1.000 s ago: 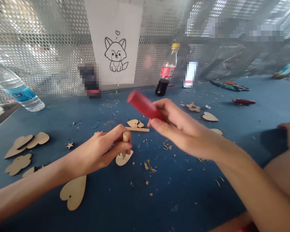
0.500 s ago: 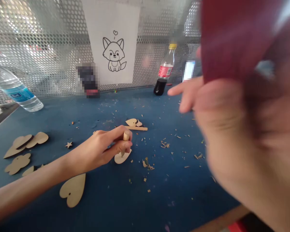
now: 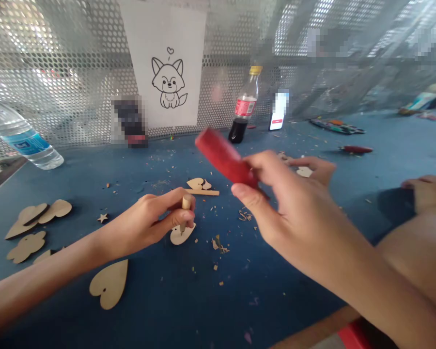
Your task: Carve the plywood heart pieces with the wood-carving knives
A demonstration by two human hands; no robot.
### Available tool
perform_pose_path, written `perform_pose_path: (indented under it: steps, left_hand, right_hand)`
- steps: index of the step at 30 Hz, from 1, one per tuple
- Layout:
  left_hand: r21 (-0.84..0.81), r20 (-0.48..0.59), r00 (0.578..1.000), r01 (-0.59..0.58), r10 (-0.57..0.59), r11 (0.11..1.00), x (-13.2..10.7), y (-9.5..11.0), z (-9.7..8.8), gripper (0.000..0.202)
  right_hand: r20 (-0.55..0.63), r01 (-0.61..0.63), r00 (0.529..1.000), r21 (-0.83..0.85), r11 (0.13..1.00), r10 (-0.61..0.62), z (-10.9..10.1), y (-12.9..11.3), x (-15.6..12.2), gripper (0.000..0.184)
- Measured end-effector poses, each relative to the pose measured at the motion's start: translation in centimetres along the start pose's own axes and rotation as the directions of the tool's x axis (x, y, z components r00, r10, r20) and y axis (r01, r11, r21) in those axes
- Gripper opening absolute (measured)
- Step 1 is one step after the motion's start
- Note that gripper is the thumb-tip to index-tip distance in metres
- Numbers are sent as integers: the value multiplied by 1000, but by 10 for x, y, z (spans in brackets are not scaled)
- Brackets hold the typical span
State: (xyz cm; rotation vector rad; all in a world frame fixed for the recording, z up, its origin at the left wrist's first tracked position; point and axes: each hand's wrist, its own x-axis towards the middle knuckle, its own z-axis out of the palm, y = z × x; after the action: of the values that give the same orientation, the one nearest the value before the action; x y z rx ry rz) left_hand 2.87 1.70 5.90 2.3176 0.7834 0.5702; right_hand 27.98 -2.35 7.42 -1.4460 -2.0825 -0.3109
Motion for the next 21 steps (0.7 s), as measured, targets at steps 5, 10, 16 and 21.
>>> perform_pose_path:
  steps: [5, 10, 16, 21]
  left_hand:
    - [184, 18, 999, -40, 37, 982, 0, -2, -6, 25]
    - [255, 45, 991, -137, 130, 957, 1, -1, -16, 31]
    - [400, 83, 996, -27, -7, 916, -5, -6, -42, 22]
    - [529, 246, 968, -83, -58, 844, -10, -18, -24, 22]
  right_hand:
    - [282, 187, 954, -296, 937, -101, 44, 25, -17, 22]
    - [129, 143, 982, -54, 988, -135, 37, 7, -12, 33]
    - [49, 239, 962, 316, 918, -267, 9, -44, 16, 40]
    - [301, 620, 759, -63, 782, -577, 17, -62, 34, 15]
